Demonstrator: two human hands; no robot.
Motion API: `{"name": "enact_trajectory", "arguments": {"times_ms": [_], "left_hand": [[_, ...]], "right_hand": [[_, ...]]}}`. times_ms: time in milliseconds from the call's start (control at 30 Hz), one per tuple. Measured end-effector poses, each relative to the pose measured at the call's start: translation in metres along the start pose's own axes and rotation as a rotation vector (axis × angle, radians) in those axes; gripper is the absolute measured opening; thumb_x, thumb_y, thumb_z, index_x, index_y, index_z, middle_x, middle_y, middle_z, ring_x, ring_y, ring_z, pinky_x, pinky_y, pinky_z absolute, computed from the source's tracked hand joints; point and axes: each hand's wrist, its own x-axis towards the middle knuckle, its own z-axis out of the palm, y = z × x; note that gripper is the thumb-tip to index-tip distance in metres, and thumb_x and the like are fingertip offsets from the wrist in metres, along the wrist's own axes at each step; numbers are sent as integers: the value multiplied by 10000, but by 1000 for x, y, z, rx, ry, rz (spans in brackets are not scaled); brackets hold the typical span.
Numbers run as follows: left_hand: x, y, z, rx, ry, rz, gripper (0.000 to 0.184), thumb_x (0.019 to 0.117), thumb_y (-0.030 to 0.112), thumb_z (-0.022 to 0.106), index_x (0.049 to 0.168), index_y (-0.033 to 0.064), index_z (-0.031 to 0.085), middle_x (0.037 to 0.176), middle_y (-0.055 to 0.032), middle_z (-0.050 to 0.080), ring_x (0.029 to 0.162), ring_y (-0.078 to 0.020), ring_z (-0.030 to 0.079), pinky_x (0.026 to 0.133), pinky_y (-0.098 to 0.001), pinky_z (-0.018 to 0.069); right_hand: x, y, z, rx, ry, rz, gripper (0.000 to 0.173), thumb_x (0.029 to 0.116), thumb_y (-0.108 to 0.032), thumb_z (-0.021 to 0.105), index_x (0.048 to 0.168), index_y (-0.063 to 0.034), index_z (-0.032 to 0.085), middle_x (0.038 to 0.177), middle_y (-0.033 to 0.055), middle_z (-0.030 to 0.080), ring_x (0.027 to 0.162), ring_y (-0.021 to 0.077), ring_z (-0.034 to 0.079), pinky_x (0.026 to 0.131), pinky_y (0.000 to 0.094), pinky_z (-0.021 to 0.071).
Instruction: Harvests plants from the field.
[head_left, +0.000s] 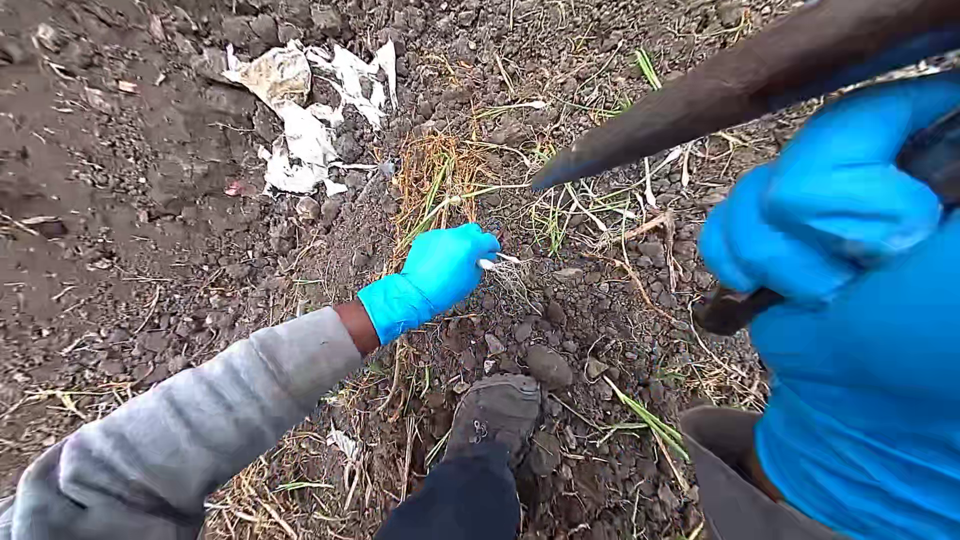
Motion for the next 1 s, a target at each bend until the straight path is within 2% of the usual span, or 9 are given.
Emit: {"name": "enact_trajectory", "arguments": {"times_ms": [67,167,333,433,533,667,800,900,1000], "left_hand": [[-15,-12,-28,9,94,-52,249,989,130,601,1148,161,790,1097,-105,734,961,-305,728,775,-583,576],[-8,-17,-34,109,8,-107,204,924,127,638,1056,157,790,1076,-105,709,972,-321,701,769,-592,555],[-20,-3,66,126,-544,-54,173,1000,99,608,1121,57,724,1212,-163,672,1023,-381,692,810,-595,572],[-36,-29,49,13,-306,-90,183,989,108,595,1094,81,742,1126,-146,699,977,-352,708,794,-580,569],[-34,-47,12,-147,-6,-159,182,946,122,644,1072,90,771,1065,-127,718,990,-305,706,842,-565,569],[-51,-45,-3,-273,7,-223,163,948,147,656,1043,64,760,1027,-121,727,980,-272,701,869,-538,557],[-40,-37,-29,-139,63,-256,171,951,162,649,1044,82,767,1022,-117,724,964,-293,703,838,-560,558],[-15,-15,-6,117,-96,-193,157,924,160,652,1022,87,750,1065,-136,702,952,-347,703,759,-586,566],[-13,-8,59,137,-428,-108,160,983,140,634,1093,55,715,1163,-165,683,974,-378,702,762,-592,575]], "right_hand": [[-28,72,24,-265,-90,356,438,1122,-401,316,960,-125,616,551,-30,476,395,96,445,354,270,426],[-111,183,17,-346,-135,847,771,980,-792,205,1037,-166,652,505,38,376,354,178,361,340,354,361],[-147,104,-10,-221,14,624,600,1071,-602,292,1185,-193,717,521,-66,450,376,52,367,351,225,356],[-137,62,-21,-221,2,505,644,979,-736,369,1195,-229,703,547,-89,472,395,16,366,362,190,342],[-114,51,-18,-233,-25,392,589,1052,-636,329,1182,-205,709,558,-82,488,392,29,375,354,200,352],[-69,36,15,-140,-40,210,524,1114,-503,206,1132,-140,584,639,-49,557,421,56,464,364,218,424],[-65,95,74,-624,-246,674,548,1125,-456,277,1176,-78,671,816,66,615,659,180,576,647,392,513],[-115,176,26,-570,-223,703,728,1026,-720,218,1123,-181,697,567,68,459,429,217,436,392,407,383],[-129,127,0,-478,-162,537,612,1063,-632,273,1192,-225,711,583,-28,499,398,113,374,358,288,355]]}}
